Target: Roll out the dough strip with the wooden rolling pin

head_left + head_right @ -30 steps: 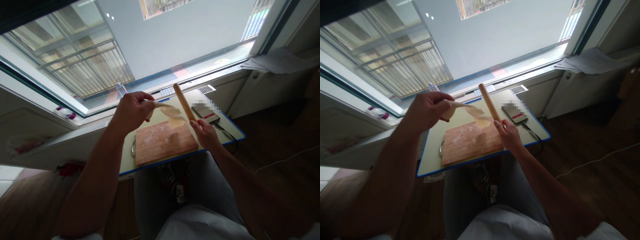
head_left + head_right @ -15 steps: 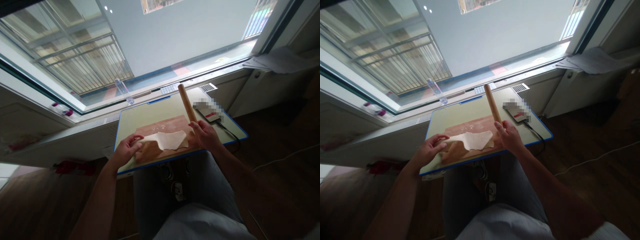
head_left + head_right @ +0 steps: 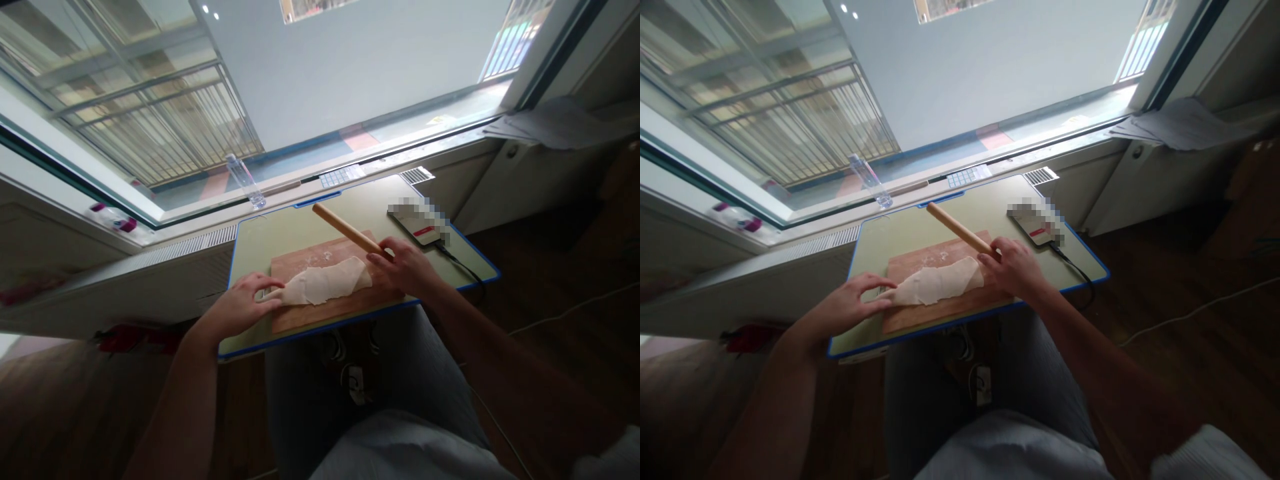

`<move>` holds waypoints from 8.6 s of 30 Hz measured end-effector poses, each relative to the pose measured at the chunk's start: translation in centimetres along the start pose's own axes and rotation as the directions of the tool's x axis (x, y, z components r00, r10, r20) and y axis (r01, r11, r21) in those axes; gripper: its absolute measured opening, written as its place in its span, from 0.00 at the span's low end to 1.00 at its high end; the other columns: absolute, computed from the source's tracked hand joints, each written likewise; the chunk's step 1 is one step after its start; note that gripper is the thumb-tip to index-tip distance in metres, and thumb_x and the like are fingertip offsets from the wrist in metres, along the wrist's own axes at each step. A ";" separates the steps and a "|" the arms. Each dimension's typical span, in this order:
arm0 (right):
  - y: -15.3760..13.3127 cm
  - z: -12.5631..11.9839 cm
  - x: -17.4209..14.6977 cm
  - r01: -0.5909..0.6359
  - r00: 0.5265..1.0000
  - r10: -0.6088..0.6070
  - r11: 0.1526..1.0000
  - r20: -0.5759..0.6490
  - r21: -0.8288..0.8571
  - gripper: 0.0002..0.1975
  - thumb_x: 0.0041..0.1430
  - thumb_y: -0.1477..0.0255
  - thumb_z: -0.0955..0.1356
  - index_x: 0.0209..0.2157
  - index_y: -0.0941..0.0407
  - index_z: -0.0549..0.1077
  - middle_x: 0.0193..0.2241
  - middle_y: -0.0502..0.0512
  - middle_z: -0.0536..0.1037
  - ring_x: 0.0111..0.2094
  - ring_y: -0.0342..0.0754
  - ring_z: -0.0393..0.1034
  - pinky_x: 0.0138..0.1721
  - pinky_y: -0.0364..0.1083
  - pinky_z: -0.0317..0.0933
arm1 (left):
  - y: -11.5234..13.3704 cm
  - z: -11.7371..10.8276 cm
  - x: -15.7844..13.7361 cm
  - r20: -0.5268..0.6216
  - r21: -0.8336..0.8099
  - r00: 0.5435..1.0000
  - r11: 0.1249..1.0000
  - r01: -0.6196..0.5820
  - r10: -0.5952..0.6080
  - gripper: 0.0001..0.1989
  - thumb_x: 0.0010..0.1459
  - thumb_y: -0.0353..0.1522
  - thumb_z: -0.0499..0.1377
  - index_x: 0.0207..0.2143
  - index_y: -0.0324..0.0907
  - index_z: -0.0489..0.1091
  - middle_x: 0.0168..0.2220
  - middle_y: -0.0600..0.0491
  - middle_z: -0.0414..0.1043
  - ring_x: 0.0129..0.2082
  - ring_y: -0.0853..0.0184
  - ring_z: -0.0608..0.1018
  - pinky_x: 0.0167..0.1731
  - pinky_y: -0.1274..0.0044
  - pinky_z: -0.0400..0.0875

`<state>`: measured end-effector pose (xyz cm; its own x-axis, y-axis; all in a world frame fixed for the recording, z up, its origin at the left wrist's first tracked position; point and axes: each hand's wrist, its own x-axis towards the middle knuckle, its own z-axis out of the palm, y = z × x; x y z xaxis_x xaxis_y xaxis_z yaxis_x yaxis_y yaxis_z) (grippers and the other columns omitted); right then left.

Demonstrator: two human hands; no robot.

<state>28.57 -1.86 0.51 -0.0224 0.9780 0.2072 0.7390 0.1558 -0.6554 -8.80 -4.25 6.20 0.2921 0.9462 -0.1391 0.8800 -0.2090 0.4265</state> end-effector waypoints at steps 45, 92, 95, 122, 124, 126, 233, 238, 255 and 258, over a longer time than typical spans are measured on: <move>-1.8 3.2 0.4 0.303 0.952 -0.307 0.923 0.021 -0.238 0.08 0.68 0.63 0.70 0.41 0.52 0.77 0.59 0.63 0.80 0.64 0.65 0.67 0.64 0.61 0.56 | 4.6 6.2 4.3 -0.354 0.123 0.933 0.992 -0.025 0.067 0.17 0.70 0.41 0.57 0.54 0.47 0.79 0.57 0.46 0.80 0.60 0.50 0.75 0.67 0.56 0.64; -1.1 3.2 -1.9 0.214 0.976 -0.166 0.830 0.138 -0.516 0.34 0.73 0.50 0.65 0.72 0.54 0.68 0.72 0.64 0.68 0.73 0.71 0.55 0.69 0.69 0.49 | 8.3 7.2 17.3 -0.113 0.239 0.994 0.970 0.038 -0.011 0.32 0.74 0.51 0.42 0.74 0.55 0.61 0.78 0.50 0.55 0.78 0.51 0.56 0.75 0.46 0.47; 0.1 2.3 -0.2 0.244 0.970 -0.202 0.830 0.137 -0.502 0.30 0.73 0.49 0.66 0.66 0.52 0.74 0.70 0.64 0.70 0.72 0.70 0.56 0.68 0.67 0.51 | 9.2 7.6 20.4 -0.113 0.188 0.993 0.981 0.045 -0.024 0.33 0.74 0.52 0.44 0.73 0.52 0.63 0.77 0.47 0.57 0.77 0.48 0.57 0.74 0.44 0.49; -2.8 -8.4 4.2 -0.015 0.939 -0.087 0.956 0.332 0.293 0.34 0.52 0.44 0.78 0.52 0.53 0.83 0.32 0.58 0.85 0.25 0.48 0.74 0.22 0.47 0.64 | 3.3 4.2 10.7 -0.290 0.132 0.947 0.986 -0.102 0.137 0.17 0.67 0.38 0.62 0.57 0.57 0.79 0.56 0.57 0.83 0.58 0.57 0.77 0.62 0.63 0.69; -2.9 -8.0 3.9 -0.030 0.931 -0.098 0.939 0.351 0.341 0.32 0.51 0.46 0.79 0.52 0.53 0.84 0.34 0.58 0.86 0.23 0.48 0.74 0.19 0.46 0.64 | 3.2 4.1 10.7 -0.310 0.121 0.944 0.989 -0.080 0.114 0.18 0.67 0.38 0.62 0.57 0.57 0.79 0.58 0.57 0.82 0.59 0.57 0.77 0.62 0.63 0.70; -3.1 -6.8 3.8 -0.030 0.905 -0.097 0.956 0.414 0.290 0.29 0.51 0.50 0.79 0.50 0.52 0.84 0.32 0.55 0.86 0.20 0.47 0.73 0.16 0.45 0.62 | 3.1 3.7 10.7 -0.337 0.128 0.937 0.990 -0.053 0.094 0.17 0.67 0.37 0.62 0.57 0.58 0.78 0.61 0.57 0.80 0.61 0.56 0.76 0.63 0.62 0.69; -5.6 3.9 -0.1 0.082 0.996 -0.087 0.796 -0.020 0.600 0.19 0.59 0.55 0.78 0.45 0.54 0.86 0.28 0.54 0.85 0.28 0.49 0.79 0.27 0.47 0.76 | 1.3 5.8 9.7 -0.071 0.062 0.995 0.995 0.075 -0.071 0.44 0.63 0.61 0.54 0.74 0.52 0.61 0.77 0.53 0.58 0.77 0.55 0.60 0.77 0.57 0.46; -5.2 3.4 -0.1 0.044 0.999 -0.047 0.778 -0.013 0.626 0.20 0.59 0.54 0.79 0.45 0.54 0.86 0.27 0.53 0.84 0.27 0.48 0.79 0.26 0.45 0.75 | 1.3 5.9 9.7 -0.068 0.055 0.995 0.996 0.071 -0.067 0.44 0.62 0.61 0.54 0.75 0.52 0.60 0.78 0.53 0.57 0.77 0.55 0.58 0.77 0.57 0.45; -5.3 3.5 0.5 0.038 0.998 -0.060 0.790 0.015 0.612 0.21 0.59 0.54 0.78 0.46 0.55 0.85 0.30 0.55 0.85 0.29 0.49 0.80 0.27 0.45 0.75 | 1.4 5.7 9.5 -0.089 0.059 0.994 0.996 0.070 -0.065 0.44 0.61 0.61 0.55 0.74 0.53 0.61 0.77 0.53 0.60 0.76 0.53 0.61 0.76 0.58 0.48; -5.5 3.3 0.5 0.007 0.998 -0.047 0.797 0.051 0.604 0.21 0.58 0.54 0.79 0.45 0.55 0.86 0.29 0.55 0.86 0.29 0.49 0.81 0.27 0.45 0.76 | 1.5 5.7 9.5 -0.090 0.057 0.994 0.996 0.071 -0.066 0.44 0.62 0.62 0.54 0.74 0.51 0.62 0.76 0.52 0.61 0.76 0.53 0.62 0.76 0.58 0.49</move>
<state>22.27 -1.76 1.80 -0.0913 0.9753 0.2009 0.1821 0.2147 -0.9596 -2.60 3.02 0.45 0.1988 0.9763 -0.0856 0.9185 -0.1552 0.3638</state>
